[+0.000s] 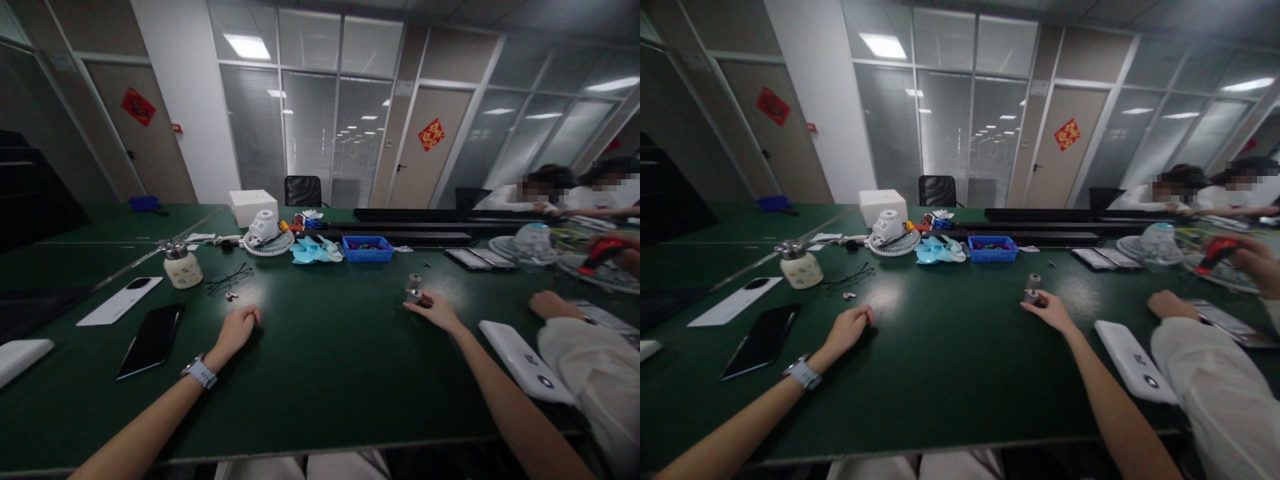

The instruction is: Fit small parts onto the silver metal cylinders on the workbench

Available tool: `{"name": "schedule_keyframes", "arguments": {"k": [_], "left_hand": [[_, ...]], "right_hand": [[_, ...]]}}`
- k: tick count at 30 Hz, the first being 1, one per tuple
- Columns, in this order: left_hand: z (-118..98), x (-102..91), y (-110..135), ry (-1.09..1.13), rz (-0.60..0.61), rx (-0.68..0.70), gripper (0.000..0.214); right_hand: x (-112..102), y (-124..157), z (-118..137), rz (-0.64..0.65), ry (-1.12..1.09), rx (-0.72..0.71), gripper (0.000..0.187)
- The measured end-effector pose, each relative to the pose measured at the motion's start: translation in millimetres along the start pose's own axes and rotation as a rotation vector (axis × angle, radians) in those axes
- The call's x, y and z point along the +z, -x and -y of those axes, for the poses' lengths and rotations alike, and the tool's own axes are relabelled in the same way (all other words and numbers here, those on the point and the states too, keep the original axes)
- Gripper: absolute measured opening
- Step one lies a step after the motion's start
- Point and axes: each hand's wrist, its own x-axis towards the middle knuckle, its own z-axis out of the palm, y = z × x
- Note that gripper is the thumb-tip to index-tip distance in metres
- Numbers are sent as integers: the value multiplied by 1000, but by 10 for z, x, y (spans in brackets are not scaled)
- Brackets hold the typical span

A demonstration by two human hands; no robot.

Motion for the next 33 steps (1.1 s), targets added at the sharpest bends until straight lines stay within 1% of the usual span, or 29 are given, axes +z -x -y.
{"name": "schedule_keyframes", "arguments": {"k": [3,5,7,8,9,11,13,15,17,18,20,23,26,28,31,33], "left_hand": [[27,0,3,4,1,3,24],[40,-8,6,4,-16,-5,24],[22,-6,5,25,-49,12,24],[-9,6,3,47,-67,37,24],[-58,31,-2,73,-85,72,23],[-211,125,-16,137,-115,159,23],[-414,271,-33,204,-164,219,27],[-611,431,-47,285,-181,259,32],[-747,555,-57,352,-164,288,36],[-782,594,-63,378,-154,302,36],[-789,622,-74,415,-137,324,34],[-711,588,-98,432,-132,311,29],[-652,547,-133,410,-109,289,28],[-651,527,-166,384,-108,302,27],[-639,466,-239,372,-166,324,26],[-566,391,-296,369,-218,320,25]], "right_hand": [[-22,13,25,-9,30,-9,58],[-10,32,87,-52,85,-9,56],[75,53,212,-99,128,-26,53],[159,61,302,-105,125,-47,52],[273,67,407,-93,101,-73,51],[593,72,650,-18,6,-132,49],[998,69,905,89,-95,-194,48],[1417,64,1128,178,-158,-260,47],[1780,62,1284,239,-202,-331,42],[1926,64,1333,261,-220,-364,39],[2136,75,1376,285,-236,-411,32],[2281,103,1347,286,-213,-429,31],[2319,120,1284,286,-180,-420,36],[2328,121,1252,266,-156,-410,38],[2332,123,1239,249,-152,-393,40],[2323,133,1253,254,-168,-374,43]]}}
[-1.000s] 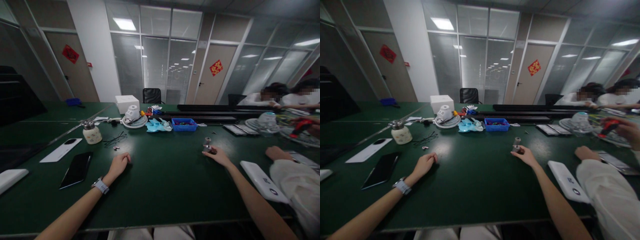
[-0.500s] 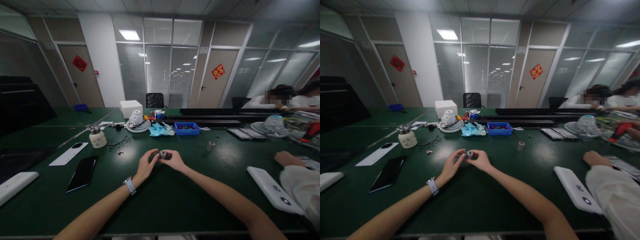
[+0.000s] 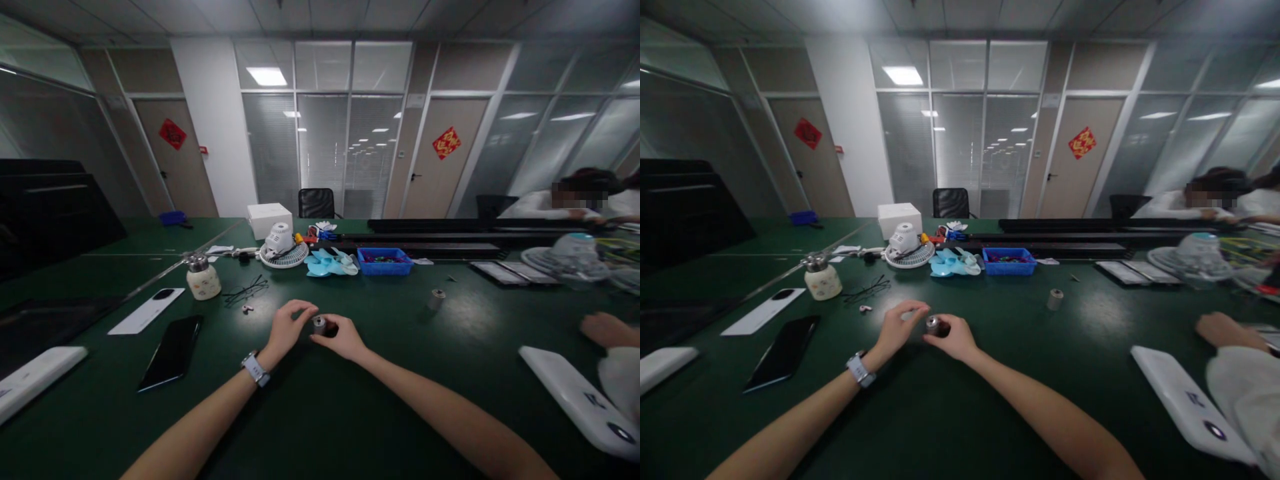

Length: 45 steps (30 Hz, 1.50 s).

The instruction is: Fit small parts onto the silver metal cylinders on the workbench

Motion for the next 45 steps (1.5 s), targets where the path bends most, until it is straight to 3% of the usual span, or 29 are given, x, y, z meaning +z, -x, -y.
{"name": "schedule_keyframes", "arguments": {"k": [3,6,9,12,15,19,23,28,32,39,45], "left_hand": [[174,-190,-30,-85,40,-19,26],[347,-341,7,-177,244,-68,28],[411,-383,53,-218,394,-91,29],[385,-365,66,-245,423,-100,31],[358,-357,55,-189,361,-170,37],[392,-385,32,-74,129,-299,50],[429,-413,19,-115,4,-338,49],[423,-403,28,-157,35,-325,48],[400,-382,39,-157,50,-326,48],[326,-366,51,-173,68,-316,47],[341,-356,58,-171,68,-314,46]], "right_hand": [[-17,11,49,9,-10,27,48],[-35,21,91,23,-4,39,48],[-49,28,121,15,1,44,49],[-64,33,148,30,10,53,48],[-72,37,157,50,13,57,46],[-67,36,124,39,-45,92,48],[-108,-11,50,22,-290,199,44],[-316,-126,-38,39,-856,386,28],[-466,-181,-61,-18,-1134,608,22],[-507,-186,-56,-90,-1284,713,14],[-587,-171,-87,-25,-1356,670,28]]}}
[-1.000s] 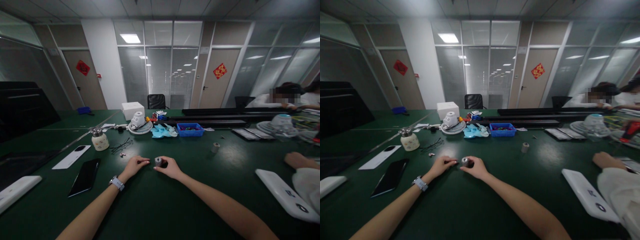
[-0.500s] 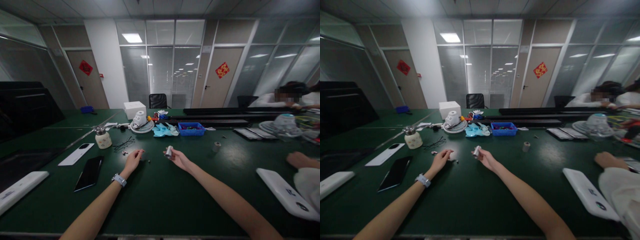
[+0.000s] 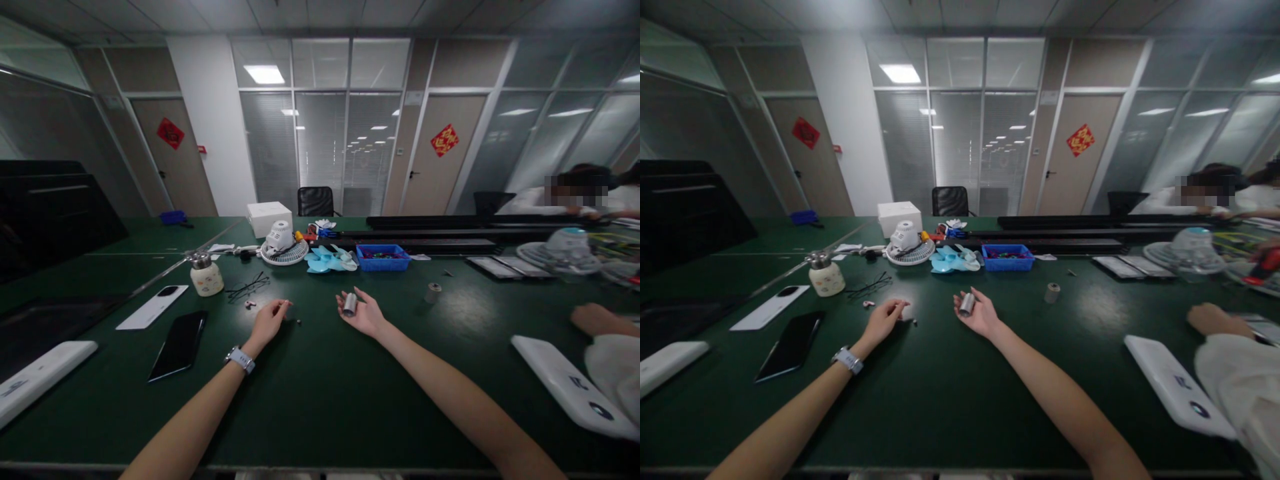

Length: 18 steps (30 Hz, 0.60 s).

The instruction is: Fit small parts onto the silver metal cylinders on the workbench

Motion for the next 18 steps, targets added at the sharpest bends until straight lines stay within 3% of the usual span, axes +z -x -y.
{"name": "schedule_keyframes", "arguments": {"k": [4,9,14,18], "left_hand": [[0,9,9,1,17,1,45],[12,13,7,-4,34,4,45],[38,27,-3,-11,42,0,46],[21,31,4,-32,38,7,46]], "right_hand": [[-17,10,4,52,11,0,38],[-16,19,0,24,-21,14,44],[-22,-59,-19,0,7,1,30],[-11,-90,-115,-70,84,-165,40]]}}
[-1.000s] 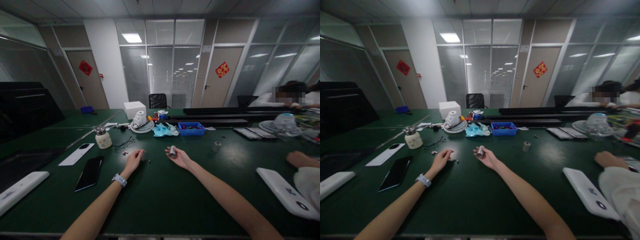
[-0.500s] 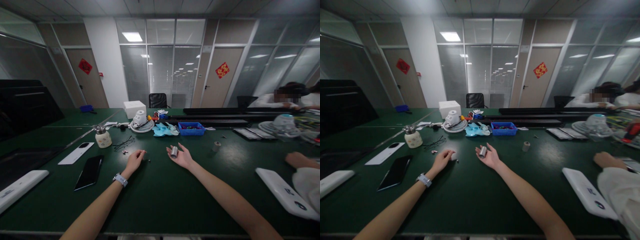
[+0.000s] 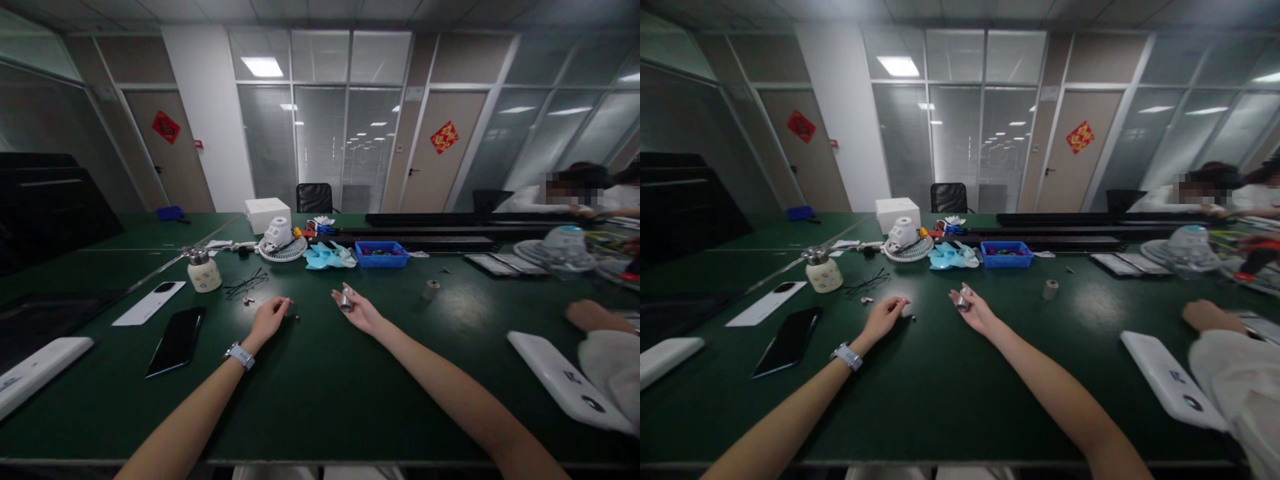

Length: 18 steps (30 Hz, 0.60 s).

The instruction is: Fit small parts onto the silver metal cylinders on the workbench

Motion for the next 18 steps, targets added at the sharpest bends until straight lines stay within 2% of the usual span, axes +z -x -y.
{"name": "schedule_keyframes", "arguments": {"k": [3,5,8,11,15,18], "left_hand": [[-3,7,-4,-6,8,3,46],[4,16,-12,3,22,0,45],[12,28,-20,5,58,0,46],[2,30,-15,-29,80,7,47],[-25,17,1,-62,56,-7,46],[-45,4,9,-68,59,-11,47]], "right_hand": [[-103,147,-7,-44,219,-225,51],[-281,304,81,-57,461,-375,53],[-689,517,367,-115,803,-620,52],[-1130,614,757,-329,954,-799,52],[-1547,601,1158,-667,1055,-867,50],[-1685,566,1257,-766,1067,-799,50]]}}
